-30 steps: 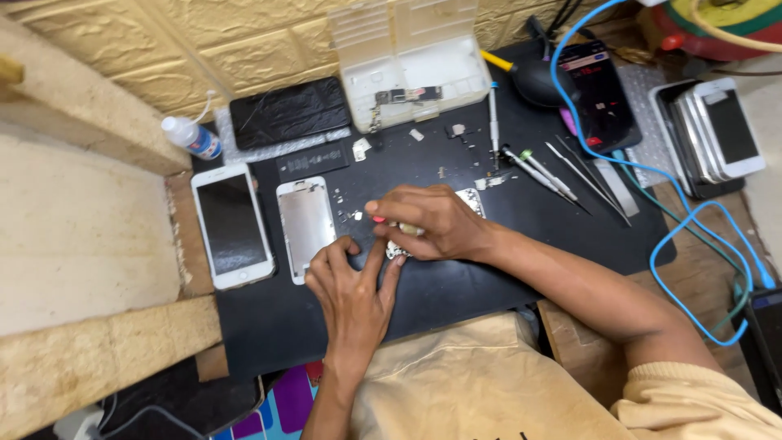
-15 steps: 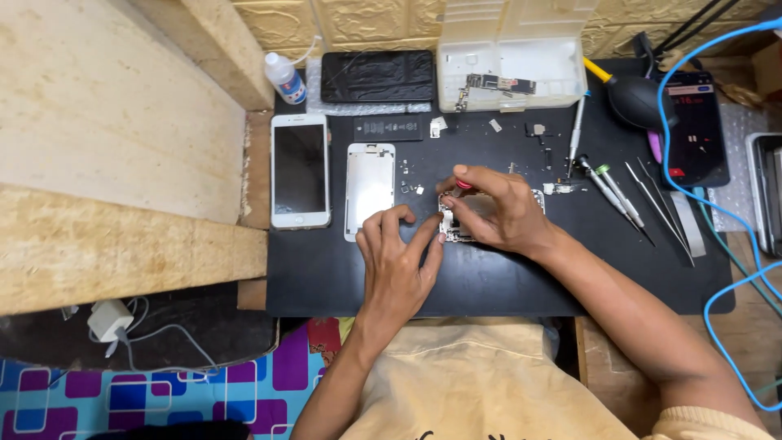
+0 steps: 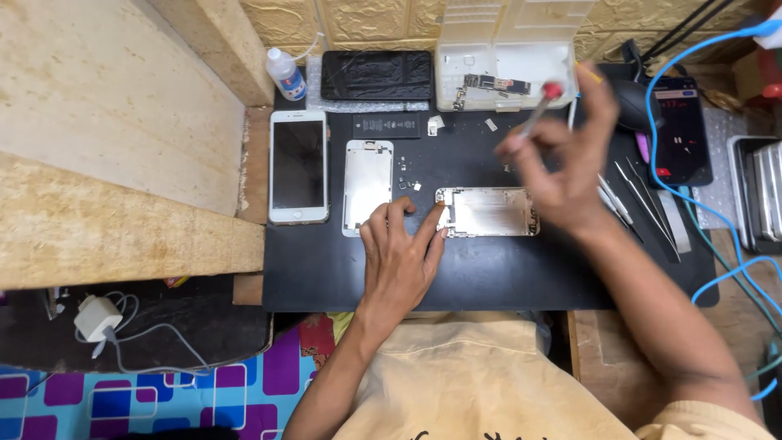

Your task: Removing and manipulating small internal components of a disassembled smartphone using precision tools.

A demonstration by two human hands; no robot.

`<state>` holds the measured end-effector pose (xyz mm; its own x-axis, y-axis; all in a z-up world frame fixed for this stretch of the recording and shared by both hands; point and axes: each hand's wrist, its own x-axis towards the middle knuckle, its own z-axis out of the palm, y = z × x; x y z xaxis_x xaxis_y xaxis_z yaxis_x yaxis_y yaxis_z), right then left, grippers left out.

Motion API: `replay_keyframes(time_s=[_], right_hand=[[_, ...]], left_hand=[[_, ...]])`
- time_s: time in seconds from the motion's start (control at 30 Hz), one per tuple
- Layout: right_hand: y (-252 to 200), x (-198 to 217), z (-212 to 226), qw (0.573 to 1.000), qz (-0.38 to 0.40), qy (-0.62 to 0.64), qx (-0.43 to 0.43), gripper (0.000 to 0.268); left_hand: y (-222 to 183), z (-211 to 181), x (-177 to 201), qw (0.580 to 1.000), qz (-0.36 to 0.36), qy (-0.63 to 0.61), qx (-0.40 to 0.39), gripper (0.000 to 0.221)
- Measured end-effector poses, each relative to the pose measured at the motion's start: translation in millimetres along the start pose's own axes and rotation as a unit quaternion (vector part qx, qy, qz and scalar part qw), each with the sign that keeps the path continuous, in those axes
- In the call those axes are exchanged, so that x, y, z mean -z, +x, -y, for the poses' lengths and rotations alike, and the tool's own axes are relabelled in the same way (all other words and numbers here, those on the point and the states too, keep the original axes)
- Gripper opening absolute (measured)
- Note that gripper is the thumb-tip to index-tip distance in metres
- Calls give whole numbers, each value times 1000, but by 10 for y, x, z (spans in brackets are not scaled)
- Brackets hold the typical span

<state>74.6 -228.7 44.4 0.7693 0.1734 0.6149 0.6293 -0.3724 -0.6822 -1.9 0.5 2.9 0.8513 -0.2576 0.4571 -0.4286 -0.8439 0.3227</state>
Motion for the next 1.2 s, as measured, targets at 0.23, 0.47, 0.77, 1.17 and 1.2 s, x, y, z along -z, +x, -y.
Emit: replay_keyframes(time_s=[0.23, 0.47, 0.77, 1.17, 1.2], right_hand=[[-314, 1166, 229, 945, 87, -267, -169, 52], [-1199, 1684, -186, 790, 154, -588, -80, 27], [-1382, 1802, -291, 791, 168, -587, -30, 30], [-723, 531, 246, 943, 190, -271, 21, 31], [-742, 369, 213, 948, 185, -257, 28, 23]], left_hand=[[9, 3, -16, 1000, 2, -7, -19, 26], [5, 12, -14, 999, 10, -41, -13, 34], [-18, 42, -13, 998, 39, -42, 4, 53], [114, 22, -26, 993, 46, -57, -91, 20], [100, 34, -70, 991, 27, -63, -118, 15]])
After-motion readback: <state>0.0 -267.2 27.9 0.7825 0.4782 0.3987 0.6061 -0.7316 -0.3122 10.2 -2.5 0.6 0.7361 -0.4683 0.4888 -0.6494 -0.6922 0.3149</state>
